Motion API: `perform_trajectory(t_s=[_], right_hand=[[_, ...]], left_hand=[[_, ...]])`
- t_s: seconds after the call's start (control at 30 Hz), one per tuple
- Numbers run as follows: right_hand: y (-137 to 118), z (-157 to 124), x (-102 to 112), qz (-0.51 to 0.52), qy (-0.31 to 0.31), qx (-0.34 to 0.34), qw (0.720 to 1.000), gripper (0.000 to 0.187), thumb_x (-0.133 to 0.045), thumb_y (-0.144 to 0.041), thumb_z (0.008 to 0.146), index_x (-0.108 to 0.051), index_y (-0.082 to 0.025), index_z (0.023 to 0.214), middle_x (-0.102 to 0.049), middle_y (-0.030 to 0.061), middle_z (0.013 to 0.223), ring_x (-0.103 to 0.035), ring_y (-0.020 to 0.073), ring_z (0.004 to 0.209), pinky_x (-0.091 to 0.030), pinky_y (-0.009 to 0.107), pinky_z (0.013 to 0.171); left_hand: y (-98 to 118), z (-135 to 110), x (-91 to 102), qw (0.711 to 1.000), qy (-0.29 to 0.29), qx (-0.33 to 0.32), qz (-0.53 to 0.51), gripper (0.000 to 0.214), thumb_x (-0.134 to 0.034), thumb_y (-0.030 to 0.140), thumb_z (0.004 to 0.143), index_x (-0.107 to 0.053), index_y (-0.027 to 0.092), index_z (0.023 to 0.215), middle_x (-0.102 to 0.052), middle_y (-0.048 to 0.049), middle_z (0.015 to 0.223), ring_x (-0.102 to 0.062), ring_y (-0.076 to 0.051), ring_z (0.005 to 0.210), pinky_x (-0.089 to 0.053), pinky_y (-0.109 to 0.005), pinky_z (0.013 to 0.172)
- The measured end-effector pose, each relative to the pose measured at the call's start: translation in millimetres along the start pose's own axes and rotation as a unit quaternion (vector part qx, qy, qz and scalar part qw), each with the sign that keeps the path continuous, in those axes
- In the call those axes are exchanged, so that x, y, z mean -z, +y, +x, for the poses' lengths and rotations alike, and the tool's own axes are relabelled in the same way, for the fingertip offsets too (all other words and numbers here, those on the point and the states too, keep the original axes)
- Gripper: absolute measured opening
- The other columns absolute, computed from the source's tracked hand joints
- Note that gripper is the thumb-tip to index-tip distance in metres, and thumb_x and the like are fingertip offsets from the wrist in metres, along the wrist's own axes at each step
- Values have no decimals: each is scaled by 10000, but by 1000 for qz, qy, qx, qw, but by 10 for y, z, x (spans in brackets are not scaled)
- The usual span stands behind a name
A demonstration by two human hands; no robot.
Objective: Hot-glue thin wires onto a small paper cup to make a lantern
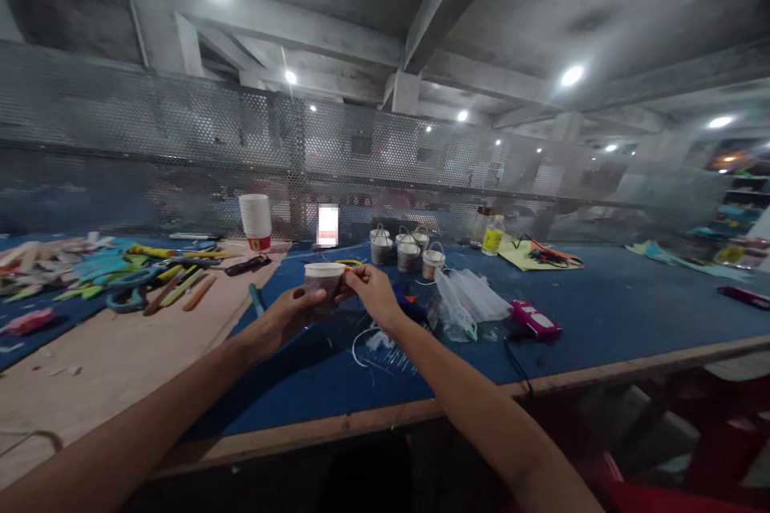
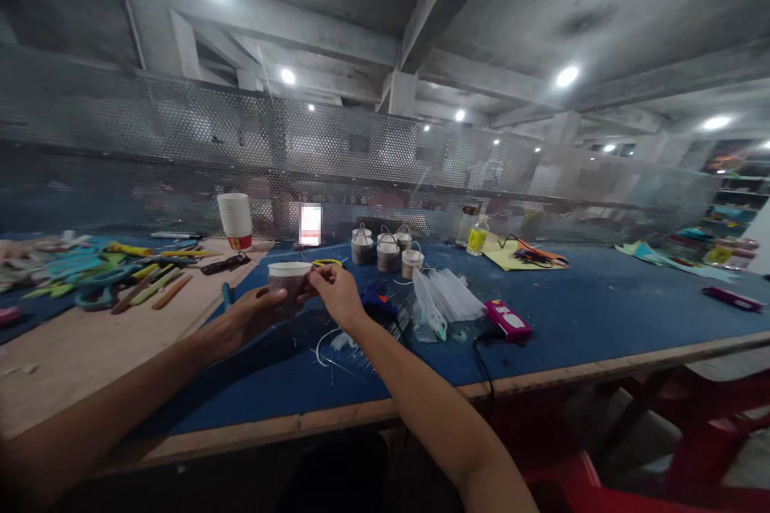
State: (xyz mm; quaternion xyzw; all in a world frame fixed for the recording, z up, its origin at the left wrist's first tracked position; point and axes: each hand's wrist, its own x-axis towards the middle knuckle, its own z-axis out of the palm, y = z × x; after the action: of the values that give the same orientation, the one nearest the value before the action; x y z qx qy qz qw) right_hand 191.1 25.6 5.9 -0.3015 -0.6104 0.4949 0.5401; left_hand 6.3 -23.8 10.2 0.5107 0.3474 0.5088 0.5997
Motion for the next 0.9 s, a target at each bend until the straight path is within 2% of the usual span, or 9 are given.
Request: perform_trajectory(t_s=[0.2, 0.43, 0.63, 0.8, 0.9], right_hand=[[-3, -6, 11, -16, -10, 15, 1000, 311, -722, -472, 872, -598, -189, 902, -713, 4, 745, -757, 186, 653, -543, 267, 657], [-55, -23, -1, 46, -35, -3, 998, 392, -732, -548, 859, -583, -187, 897, -692, -11, 734, -715, 158, 559, -552, 281, 668], [-88, -42, -14, 46, -23, 5, 999, 405, -664, -596, 897, -591, -200, 942, -692, -4, 769, -709, 169, 605, -569, 309, 679], [-93, -40, -31, 10, -13, 10, 1000, 429, -802, -539, 767, -591, -195, 914, -673, -25, 730, -696, 153, 568, -554, 293, 677], [-74, -32, -30, 3, -3, 18, 1000, 425, -844, -502, 709, -598, -200, 879, -674, -25, 732, -697, 158, 584, -558, 292, 665]], left_hand=[[39, -19, -10, 999, -39, -8, -5, 425, -819, 385, 819, -797, 167, 1183, -794, -141, 1208, -710, -285, 1115, -519, -379, 992], [91, -45, -38, 999, -36, 7, -31, 381, -808, 344, 825, -808, 159, 1157, -798, -129, 1196, -711, -261, 1075, -530, -355, 972], [111, -46, -27, 998, -25, 19, -52, 328, -736, 304, 884, -795, 198, 1189, -792, -104, 1228, -720, -249, 1054, -548, -338, 902], [66, -13, 28, 995, -59, 23, -82, 340, -674, 312, 938, -778, 177, 1232, -804, -120, 1188, -723, -246, 1059, -539, -346, 931], [44, -2, 35, 995, -60, 20, -80, 334, -657, 328, 951, -780, 188, 1229, -804, -121, 1196, -724, -248, 1066, -544, -340, 919]])
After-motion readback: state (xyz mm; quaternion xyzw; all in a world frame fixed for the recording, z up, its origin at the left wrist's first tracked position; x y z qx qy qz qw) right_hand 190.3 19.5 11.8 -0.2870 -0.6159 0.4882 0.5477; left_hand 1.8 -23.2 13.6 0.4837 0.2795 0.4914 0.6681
